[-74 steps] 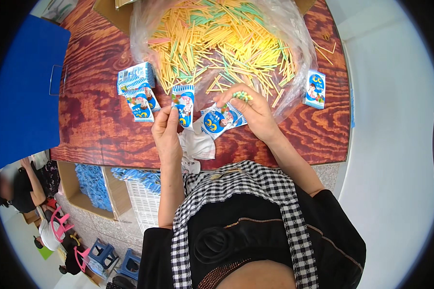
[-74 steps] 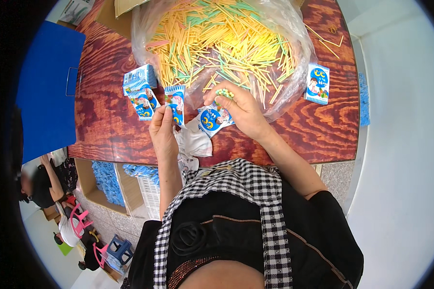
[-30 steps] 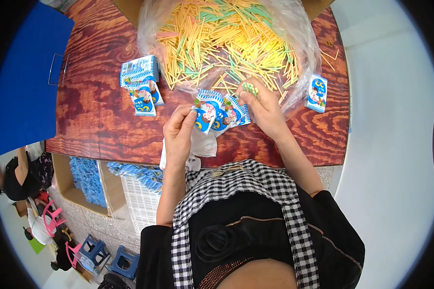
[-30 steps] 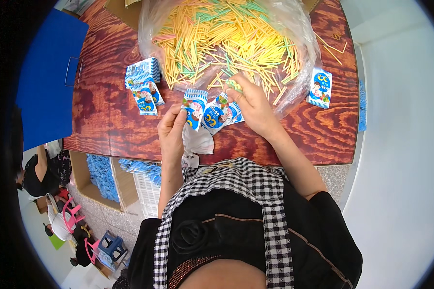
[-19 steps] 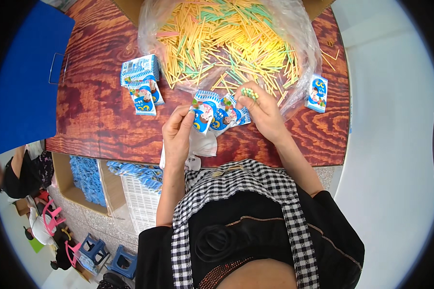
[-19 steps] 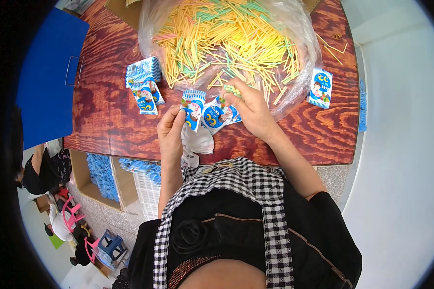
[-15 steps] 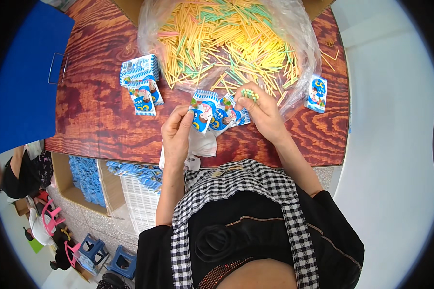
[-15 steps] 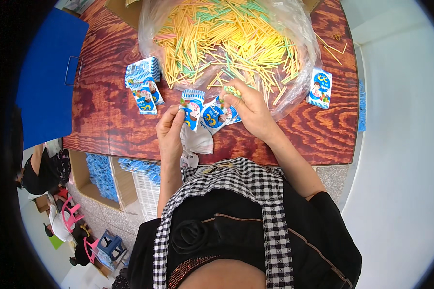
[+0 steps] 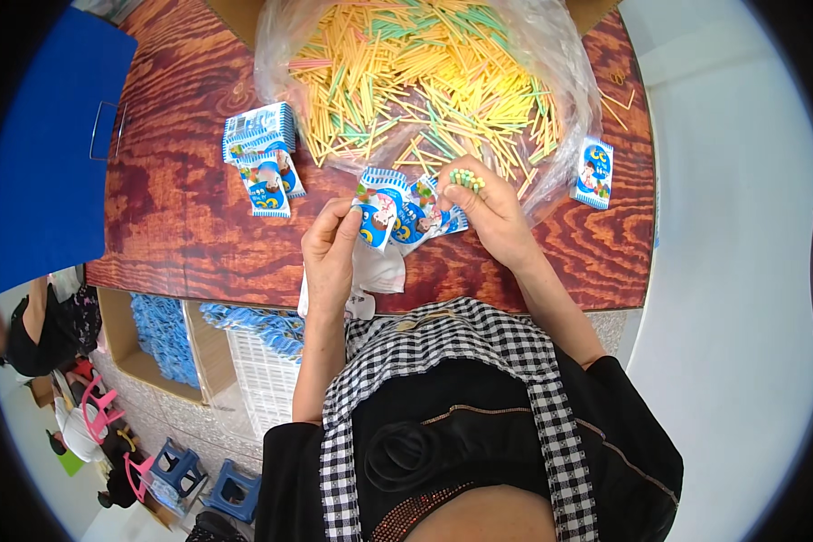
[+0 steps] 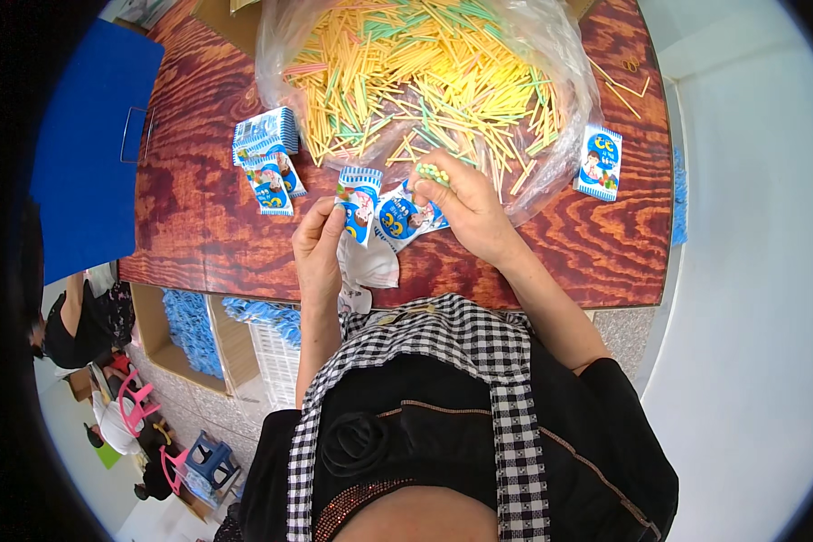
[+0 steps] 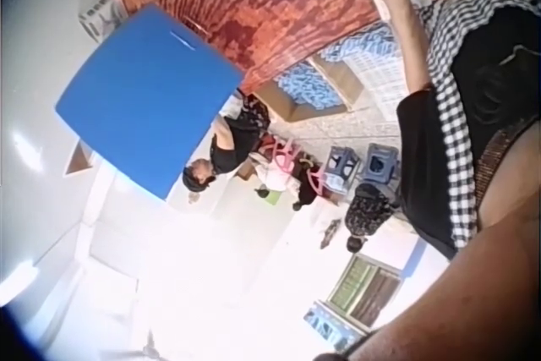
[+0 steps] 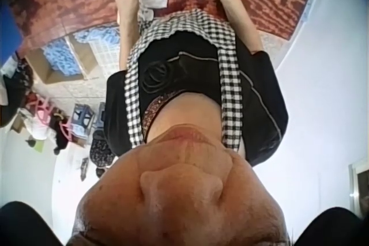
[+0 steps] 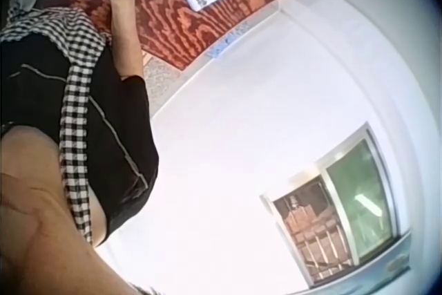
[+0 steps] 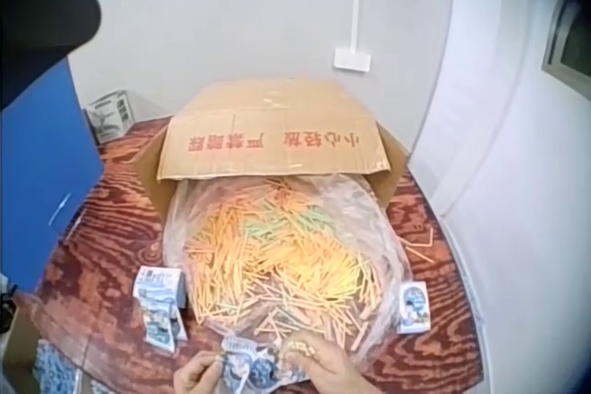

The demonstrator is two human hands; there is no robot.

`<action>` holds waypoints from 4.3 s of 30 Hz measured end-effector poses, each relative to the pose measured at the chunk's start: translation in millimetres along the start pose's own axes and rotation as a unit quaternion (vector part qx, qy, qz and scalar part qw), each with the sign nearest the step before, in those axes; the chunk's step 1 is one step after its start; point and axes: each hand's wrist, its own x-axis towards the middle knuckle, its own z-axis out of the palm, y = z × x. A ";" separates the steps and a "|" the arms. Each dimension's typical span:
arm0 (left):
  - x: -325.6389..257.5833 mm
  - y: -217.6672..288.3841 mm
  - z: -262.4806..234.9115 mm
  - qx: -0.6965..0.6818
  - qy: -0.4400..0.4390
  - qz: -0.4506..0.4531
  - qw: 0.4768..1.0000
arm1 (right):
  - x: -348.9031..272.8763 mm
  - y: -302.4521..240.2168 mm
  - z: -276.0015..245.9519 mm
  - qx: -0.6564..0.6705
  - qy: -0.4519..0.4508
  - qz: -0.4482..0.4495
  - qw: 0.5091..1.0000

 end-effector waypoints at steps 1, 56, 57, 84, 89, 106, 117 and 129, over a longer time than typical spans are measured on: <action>0.1 -1.0 0.0 -0.003 0.002 0.001 1.000 | -0.1 -0.4 -0.1 0.000 0.001 0.000 1.000; 4.8 -15.7 16.4 -0.059 -0.015 0.023 0.998 | 26.6 27.8 -27.1 -0.614 0.080 -0.112 0.777; 5.0 -15.9 16.5 -0.058 -0.014 0.024 0.998 | 27.5 28.0 -29.5 -0.613 0.072 -0.108 0.780; 3.4 2.1 25.0 0.070 -0.049 0.092 0.992 | 33.8 -83.0 -3.2 -0.358 -0.076 -0.089 0.926; 4.8 0.7 25.6 -0.002 -0.017 0.080 0.997 | 22.6 -60.1 7.6 0.014 0.127 0.001 0.992; -5.5 1.6 13.2 -0.087 0.008 0.082 0.993 | 12.0 -50.2 51.4 -0.370 -0.010 -0.266 0.890; -19.8 9.7 -16.4 -0.074 0.047 0.020 0.996 | 30.7 -14.5 79.7 -0.335 -0.028 -0.307 0.891; 18.4 13.1 -50.4 0.038 0.262 0.096 0.959 | 14.7 -2.8 63.8 -0.280 -0.065 -0.089 0.954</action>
